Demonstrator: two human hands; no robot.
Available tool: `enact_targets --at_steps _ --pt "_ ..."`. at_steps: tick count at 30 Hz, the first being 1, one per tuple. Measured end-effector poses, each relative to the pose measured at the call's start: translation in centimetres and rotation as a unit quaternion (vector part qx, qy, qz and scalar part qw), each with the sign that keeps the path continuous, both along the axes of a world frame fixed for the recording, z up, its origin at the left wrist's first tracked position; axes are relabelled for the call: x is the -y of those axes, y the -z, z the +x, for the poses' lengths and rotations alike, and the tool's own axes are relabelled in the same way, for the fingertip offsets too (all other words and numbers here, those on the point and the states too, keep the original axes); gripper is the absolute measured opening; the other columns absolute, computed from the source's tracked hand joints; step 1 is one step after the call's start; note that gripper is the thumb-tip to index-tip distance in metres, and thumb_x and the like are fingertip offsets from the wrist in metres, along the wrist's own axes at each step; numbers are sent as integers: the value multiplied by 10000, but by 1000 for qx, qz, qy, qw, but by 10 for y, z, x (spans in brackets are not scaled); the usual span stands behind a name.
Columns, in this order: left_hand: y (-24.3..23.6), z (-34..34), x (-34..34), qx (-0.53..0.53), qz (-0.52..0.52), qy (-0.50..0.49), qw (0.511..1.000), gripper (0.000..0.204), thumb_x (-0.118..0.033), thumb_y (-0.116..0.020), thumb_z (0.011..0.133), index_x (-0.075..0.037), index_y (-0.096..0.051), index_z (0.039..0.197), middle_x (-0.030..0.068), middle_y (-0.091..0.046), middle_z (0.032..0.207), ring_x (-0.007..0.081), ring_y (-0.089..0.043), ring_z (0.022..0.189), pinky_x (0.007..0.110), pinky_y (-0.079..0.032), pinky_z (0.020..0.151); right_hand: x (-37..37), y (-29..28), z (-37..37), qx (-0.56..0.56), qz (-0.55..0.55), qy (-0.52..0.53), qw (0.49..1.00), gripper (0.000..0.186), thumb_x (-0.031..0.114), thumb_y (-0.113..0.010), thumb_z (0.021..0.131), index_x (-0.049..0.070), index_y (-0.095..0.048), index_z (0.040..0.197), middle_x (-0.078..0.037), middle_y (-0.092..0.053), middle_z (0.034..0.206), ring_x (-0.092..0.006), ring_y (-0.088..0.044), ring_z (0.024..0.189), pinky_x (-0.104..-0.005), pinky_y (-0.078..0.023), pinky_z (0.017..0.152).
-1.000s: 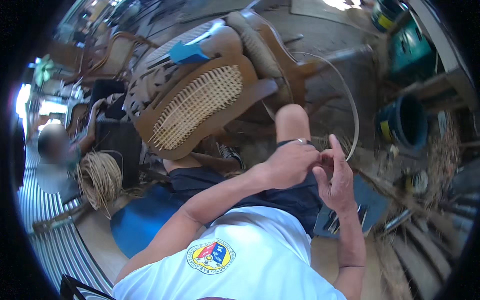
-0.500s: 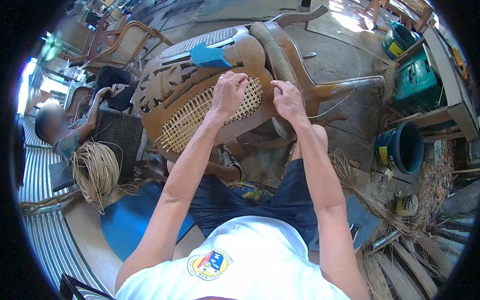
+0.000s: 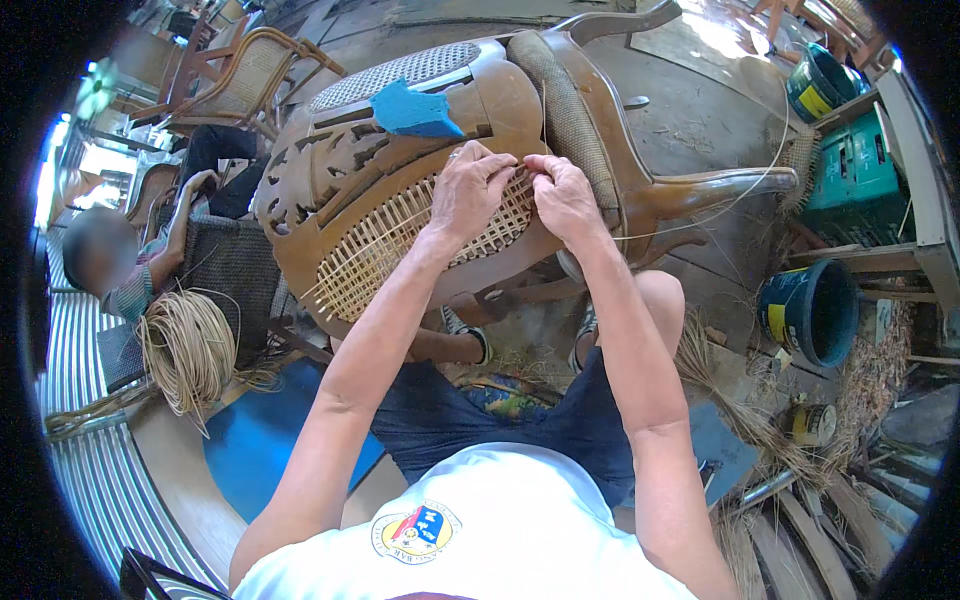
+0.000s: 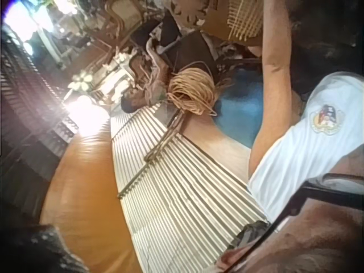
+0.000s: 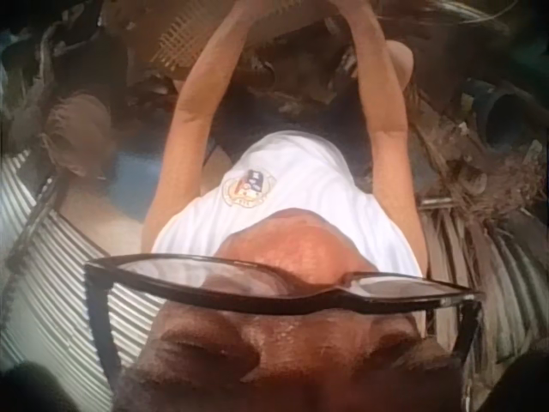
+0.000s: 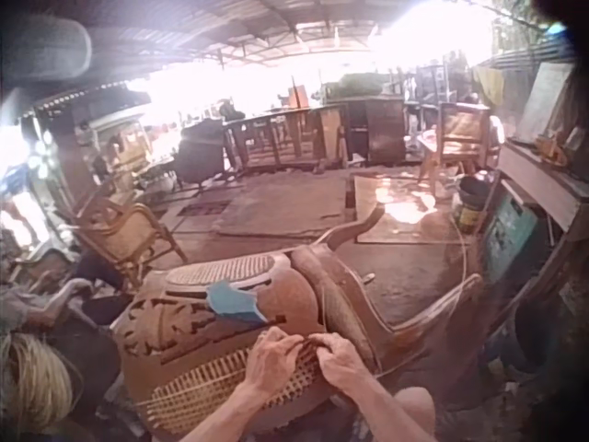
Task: Weaving and repairing the back of a wooden chair with rattan strands.
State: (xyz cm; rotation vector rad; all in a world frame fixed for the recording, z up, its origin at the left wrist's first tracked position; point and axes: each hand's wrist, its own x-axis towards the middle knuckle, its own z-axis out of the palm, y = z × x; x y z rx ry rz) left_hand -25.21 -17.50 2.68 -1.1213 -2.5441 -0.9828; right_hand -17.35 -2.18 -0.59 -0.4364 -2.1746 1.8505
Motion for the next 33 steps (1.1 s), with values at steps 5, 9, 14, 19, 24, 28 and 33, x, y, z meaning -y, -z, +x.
enact_targets --at_steps 5,9,14,19,24,28,33 --pt "-3 -4 4 32 -20 3 999 182 -168 -729 907 -89 -790 1059 95 -634 918 288 -628 944 414 -501 861 2 -20 0 33 -128 -35 991 331 26 -491 982 -47 -652 1263 -125 -696 1168 -182 -642 1048 -300 -500 967" --pt "-10 -3 -5 46 -42 17 998 161 -166 -718 915 -84 -776 1040 96 -626 917 291 -624 944 423 -495 856 -3 -6 4 -31 -107 -15 994 290 24 -523 986 -35 -678 1224 -118 -705 1126 -190 -653 1033 -304 -511 934" --pt "-7 -6 -4 -75 -85 44 993 120 -161 -676 929 -70 -724 990 106 -607 947 315 -614 957 449 -488 850 3 -17 16 -128 126 -10 984 269 49 -582 956 4 -709 1188 -143 -660 1047 -280 -662 953 -344 -524 871" --pt "0 0 -7 -121 -89 39 988 128 -173 -665 929 -66 -691 996 112 -594 983 316 -612 977 450 -483 858 4 -13 18 -119 140 -2 983 276 99 -587 951 21 -717 1182 -137 -650 1055 -293 -663 954 -373 -531 868" --pt "12 2 -5 -148 -70 11 987 126 -185 -660 932 -66 -656 973 115 -576 969 316 -605 975 449 -479 854 11 -18 16 -68 180 -6 981 286 111 -562 956 27 -710 1186 -136 -639 1067 -298 -658 978 -386 -527 885" --pt "15 6 -8 -156 -51 6 986 115 -177 -657 931 -67 -634 959 122 -565 964 326 -592 944 455 -476 842 4 -13 10 -64 193 -16 979 303 94 -521 968 10 -699 1199 -150 -633 1079 -309 -643 1011 -389 -504 938" --pt "8 6 -11 -152 -48 26 987 103 -157 -649 928 -59 -627 952 131 -559 965 335 -587 943 462 -482 840 -10 -2 3 -112 145 39 982 289 123 -527 967 14 -692 1176 -171 -685 1137 -310 -682 1018 -384 -533 933"
